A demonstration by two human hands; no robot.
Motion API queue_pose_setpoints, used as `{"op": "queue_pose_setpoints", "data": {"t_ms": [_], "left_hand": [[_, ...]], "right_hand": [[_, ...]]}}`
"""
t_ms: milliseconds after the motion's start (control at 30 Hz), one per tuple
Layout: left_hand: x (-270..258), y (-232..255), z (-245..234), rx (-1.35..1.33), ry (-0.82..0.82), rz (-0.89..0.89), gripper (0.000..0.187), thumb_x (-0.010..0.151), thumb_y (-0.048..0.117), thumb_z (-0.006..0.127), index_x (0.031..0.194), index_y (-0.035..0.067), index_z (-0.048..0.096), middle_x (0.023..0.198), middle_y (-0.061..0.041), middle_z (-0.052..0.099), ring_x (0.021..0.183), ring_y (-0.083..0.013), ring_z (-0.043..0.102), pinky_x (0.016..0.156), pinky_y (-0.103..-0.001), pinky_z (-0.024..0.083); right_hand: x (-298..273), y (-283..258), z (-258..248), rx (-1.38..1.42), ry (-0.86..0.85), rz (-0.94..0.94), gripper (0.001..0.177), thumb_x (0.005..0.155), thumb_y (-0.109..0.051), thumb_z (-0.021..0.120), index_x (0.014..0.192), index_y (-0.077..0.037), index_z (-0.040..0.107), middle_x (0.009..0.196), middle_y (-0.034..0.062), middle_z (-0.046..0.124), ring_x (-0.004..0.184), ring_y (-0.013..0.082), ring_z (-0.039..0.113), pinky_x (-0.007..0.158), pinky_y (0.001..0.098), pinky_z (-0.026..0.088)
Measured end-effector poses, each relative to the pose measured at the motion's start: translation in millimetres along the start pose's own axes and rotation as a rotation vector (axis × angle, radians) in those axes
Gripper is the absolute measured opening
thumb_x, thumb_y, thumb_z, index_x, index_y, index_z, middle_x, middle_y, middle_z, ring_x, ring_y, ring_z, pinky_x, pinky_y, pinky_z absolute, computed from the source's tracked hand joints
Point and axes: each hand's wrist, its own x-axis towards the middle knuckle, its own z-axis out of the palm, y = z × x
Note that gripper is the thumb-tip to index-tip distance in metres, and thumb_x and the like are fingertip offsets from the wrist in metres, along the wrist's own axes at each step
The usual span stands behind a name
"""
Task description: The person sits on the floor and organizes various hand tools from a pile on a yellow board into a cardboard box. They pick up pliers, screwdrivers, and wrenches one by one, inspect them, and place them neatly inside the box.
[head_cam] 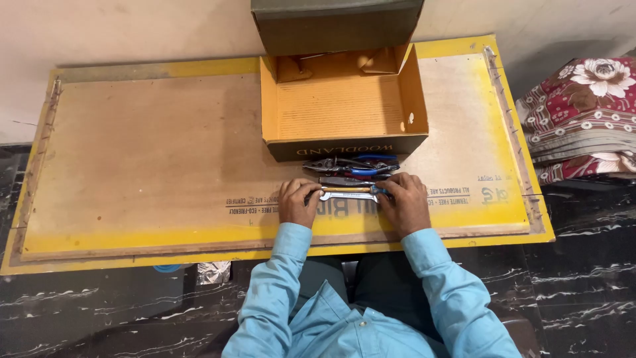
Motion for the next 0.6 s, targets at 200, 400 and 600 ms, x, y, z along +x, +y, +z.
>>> {"op": "queue_pose_setpoints", "data": {"t_ms": [200, 400, 600], "left_hand": [[1, 4, -1, 0.031, 0.028, 0.021, 0.012, 0.078, 0.009, 0.082, 0.089, 0.007, 0.078, 0.098, -0.006, 0.071, 0.098, -0.0285, 0.06, 0.089, -0.042, 0.049], [6, 18, -6, 0.0, 0.077, -0.002, 0.011, 0.08, 0.008, 0.08, 0.09, 0.008, 0.076, 0.1, -0.004, 0.072, 0.098, -0.0275, 0.063, 0.09, -0.04, 0.051], [30, 46, -14, -0.055, 0.144, 0.106, 0.008, 0.083, 0.007, 0.078, 0.091, 0.008, 0.076, 0.1, -0.004, 0.073, 0.1, -0.0264, 0.064, 0.089, -0.04, 0.053]], "right_hand": [[1, -8, -4, -0.074, 0.077, -0.031, 0.024, 0.076, -0.008, 0.083, 0.099, -0.01, 0.079, 0.108, 0.0093, 0.064, 0.109, 0.0313, 0.056, 0.095, 0.0453, 0.045], [9, -22, -19, -0.015, 0.143, -0.07, 0.021, 0.08, -0.001, 0.078, 0.1, -0.008, 0.077, 0.103, 0.0102, 0.064, 0.105, 0.032, 0.057, 0.093, 0.0428, 0.05], [29, -47, -43, 0.035, 0.245, -0.14, 0.018, 0.085, 0.004, 0.075, 0.101, -0.004, 0.075, 0.098, 0.0115, 0.063, 0.1, 0.0304, 0.057, 0.089, 0.0411, 0.05]]}}
